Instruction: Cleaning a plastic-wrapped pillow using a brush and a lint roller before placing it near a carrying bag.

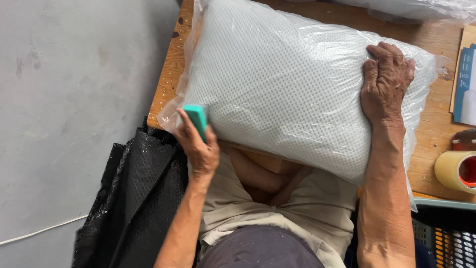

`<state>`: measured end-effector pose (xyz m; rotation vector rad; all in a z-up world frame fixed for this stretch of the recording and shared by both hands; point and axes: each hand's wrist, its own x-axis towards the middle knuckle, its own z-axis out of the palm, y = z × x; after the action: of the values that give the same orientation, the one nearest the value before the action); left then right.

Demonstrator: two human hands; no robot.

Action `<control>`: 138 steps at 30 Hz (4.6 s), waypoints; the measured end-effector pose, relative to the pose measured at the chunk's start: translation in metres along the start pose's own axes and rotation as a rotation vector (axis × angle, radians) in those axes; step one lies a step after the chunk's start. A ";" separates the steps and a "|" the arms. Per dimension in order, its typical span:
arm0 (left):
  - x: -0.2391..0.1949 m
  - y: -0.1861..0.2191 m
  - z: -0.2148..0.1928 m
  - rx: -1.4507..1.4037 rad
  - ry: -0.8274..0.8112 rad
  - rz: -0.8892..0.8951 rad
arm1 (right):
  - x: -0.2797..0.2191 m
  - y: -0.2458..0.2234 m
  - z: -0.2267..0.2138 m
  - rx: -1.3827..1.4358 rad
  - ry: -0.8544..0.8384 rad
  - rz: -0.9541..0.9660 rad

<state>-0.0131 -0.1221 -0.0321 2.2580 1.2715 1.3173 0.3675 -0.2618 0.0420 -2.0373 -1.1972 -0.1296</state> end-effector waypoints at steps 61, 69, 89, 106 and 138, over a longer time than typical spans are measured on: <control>0.134 0.215 0.194 0.227 -0.659 0.372 | -0.014 0.002 0.011 -0.013 0.136 -0.016; 0.258 0.043 0.145 0.388 -0.707 -0.192 | -0.012 -0.004 0.020 -0.051 0.175 -0.059; 0.220 0.211 0.204 0.099 -0.802 0.012 | -0.018 -0.009 0.022 -0.123 0.196 -0.074; 0.296 0.050 0.174 0.340 -0.950 -0.371 | -0.017 -0.008 0.025 -0.102 0.181 -0.062; 0.073 -0.012 -0.079 -0.370 -0.584 -0.624 | -0.015 0.016 0.032 -0.114 0.216 -0.077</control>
<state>-0.0668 -0.0745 0.0493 1.6069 1.2265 0.5492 0.3630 -0.2565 0.0035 -2.0155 -1.1542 -0.4529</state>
